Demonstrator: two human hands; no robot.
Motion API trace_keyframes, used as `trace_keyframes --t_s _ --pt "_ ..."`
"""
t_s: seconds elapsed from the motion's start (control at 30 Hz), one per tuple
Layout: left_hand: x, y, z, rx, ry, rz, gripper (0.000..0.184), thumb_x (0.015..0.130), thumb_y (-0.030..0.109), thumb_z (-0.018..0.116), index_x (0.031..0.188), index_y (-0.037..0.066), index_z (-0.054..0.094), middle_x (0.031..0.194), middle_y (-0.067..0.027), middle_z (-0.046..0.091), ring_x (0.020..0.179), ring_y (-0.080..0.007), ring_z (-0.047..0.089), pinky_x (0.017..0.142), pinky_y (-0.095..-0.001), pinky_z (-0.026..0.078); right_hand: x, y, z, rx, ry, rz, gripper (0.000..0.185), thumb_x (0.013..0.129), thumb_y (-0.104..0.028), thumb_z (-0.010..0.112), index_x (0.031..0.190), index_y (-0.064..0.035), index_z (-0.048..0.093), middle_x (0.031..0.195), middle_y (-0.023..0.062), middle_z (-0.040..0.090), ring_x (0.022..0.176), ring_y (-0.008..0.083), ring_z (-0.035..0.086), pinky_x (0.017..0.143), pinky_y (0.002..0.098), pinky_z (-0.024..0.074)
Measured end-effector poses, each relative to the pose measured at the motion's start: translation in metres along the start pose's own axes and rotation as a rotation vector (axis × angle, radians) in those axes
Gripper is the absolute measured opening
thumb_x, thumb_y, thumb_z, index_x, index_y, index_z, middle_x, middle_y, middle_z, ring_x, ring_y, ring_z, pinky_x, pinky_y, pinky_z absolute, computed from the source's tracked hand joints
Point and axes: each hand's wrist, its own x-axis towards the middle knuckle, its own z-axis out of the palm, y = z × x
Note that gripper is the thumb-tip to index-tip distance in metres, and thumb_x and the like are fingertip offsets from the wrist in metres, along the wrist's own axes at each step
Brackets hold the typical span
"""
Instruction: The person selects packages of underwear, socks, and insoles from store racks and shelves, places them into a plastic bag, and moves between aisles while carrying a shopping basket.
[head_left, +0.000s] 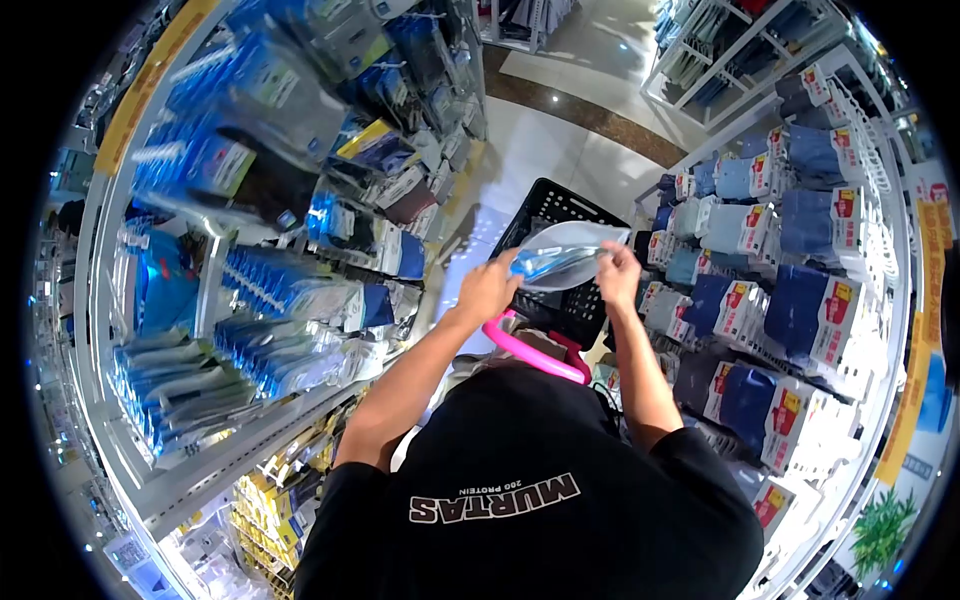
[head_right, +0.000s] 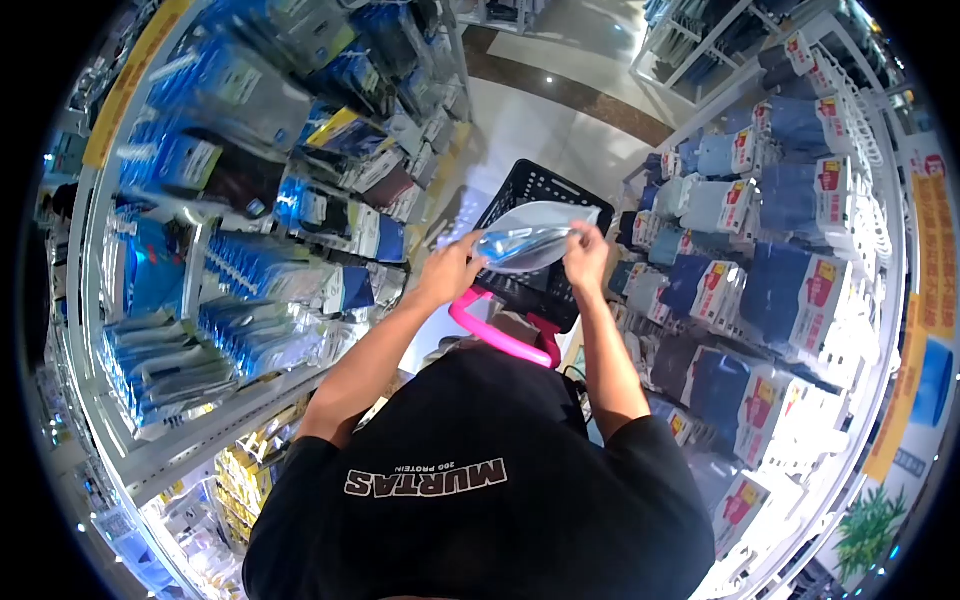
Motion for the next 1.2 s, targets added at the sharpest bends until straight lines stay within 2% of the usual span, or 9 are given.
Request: trace_keyframes --t_s 0.13,0.33,0.7,0.8,0.83,0.97,1.1,1.17,1.2 --pt "-0.032 0.027 0.018 -0.086 -0.105 0.110 0.035 0.093 0.031 0.062 0.119 0.008 0.063 0.109 -0.0162 0.068 0.101 -0.0364 0.064 0.090 -0.0463 0.049 0.004 0.108 0.029 0.160 -0.044 0.281 0.009 0.094 -0.005 0.059 0.100 -0.0065 0.065 0.072 0.0003 0.059 0.053 0.0084 0.051 0.046 0.0242 0.0436" --pt "-0.051 0.007 0.044 0.170 -0.193 0.183 0.035 0.088 0.035 0.066 0.067 0.007 0.062 0.071 -0.0105 0.062 0.068 -0.0317 0.063 0.066 -0.0437 0.049 0.035 0.253 0.103 -0.047 -0.097 0.260 0.009 0.096 -0.004 0.056 0.104 -0.0025 0.062 0.070 0.0011 0.058 0.053 0.0088 0.051 0.046 0.0250 0.0415" --pt "0.011 -0.053 -0.015 0.112 -0.108 0.249 0.024 0.077 0.018 0.071 0.062 0.006 0.057 0.062 -0.0103 0.059 0.057 -0.0295 0.058 0.057 -0.0409 0.048 0.090 0.225 0.124 -0.110 0.091 0.420 0.016 0.089 0.003 0.057 0.103 -0.0002 0.064 0.068 0.0023 0.058 0.054 0.0110 0.055 0.049 0.0277 0.0451" --pt "0.026 -0.061 -0.027 0.126 -0.165 0.249 0.026 0.074 0.019 0.074 0.059 0.007 0.056 0.061 -0.0088 0.058 0.056 -0.0281 0.058 0.058 -0.0394 0.047 0.079 0.319 0.128 0.335 0.161 0.498 0.008 0.085 0.003 0.056 0.085 -0.0025 0.062 0.060 0.0017 0.052 0.050 0.0155 0.053 0.047 0.0321 0.0442" --pt "0.029 -0.060 -0.029 0.131 -0.172 0.245 0.027 0.073 0.019 0.075 0.058 0.007 0.055 0.060 -0.0083 0.058 0.056 -0.0276 0.057 0.058 -0.0390 0.047 0.091 0.373 0.111 1.121 0.163 0.994 0.022 0.086 -0.007 0.056 0.064 -0.0081 0.052 0.053 0.0034 0.045 0.048 0.0231 0.051 0.046 0.0384 0.0435" --pt "0.047 -0.052 -0.032 0.087 -0.236 0.292 0.032 0.073 0.019 0.075 0.055 0.009 0.050 0.058 -0.0073 0.054 0.053 -0.0255 0.054 0.057 -0.0369 0.046 0.079 0.549 0.130 -0.015 -0.034 0.739 0.039 0.093 -0.022 0.049 0.055 -0.0131 0.047 0.055 0.0090 0.053 0.051 0.0314 0.054 0.051 0.0434 0.0470" --pt "0.052 -0.063 -0.033 0.138 -0.267 0.275 0.039 0.074 0.019 0.076 0.055 0.009 0.043 0.055 -0.0060 0.043 0.049 -0.0263 0.045 0.051 -0.0378 0.038 0.084 0.577 0.150 -0.094 -0.022 0.462 0.032 0.092 -0.020 0.050 0.064 -0.0085 0.060 0.064 0.0112 0.062 0.059 0.0332 0.061 0.060 0.0451 0.0517" --pt "0.055 -0.066 -0.030 0.112 -0.250 0.280 0.041 0.072 0.017 0.078 0.054 0.011 0.041 0.055 -0.0047 0.040 0.050 -0.0246 0.043 0.050 -0.0380 0.036 0.087 0.456 0.144 -0.651 -0.240 0.337 0.023 0.086 -0.019 0.057 0.082 -0.0005 0.070 0.081 0.0182 0.071 0.080 0.0371 0.069 0.074 0.0444 0.0559" --pt "0.056 -0.067 -0.026 0.097 -0.229 0.294 0.040 0.071 0.016 0.078 0.054 0.012 0.041 0.055 -0.0043 0.039 0.050 -0.0240 0.044 0.050 -0.0376 0.036 0.104 0.353 0.146 -0.829 -0.402 0.572 0.022 0.079 -0.018 0.063 0.090 0.0007 0.070 0.095 0.0225 0.072 0.092 0.0390 0.070 0.081 0.0419 0.0555"
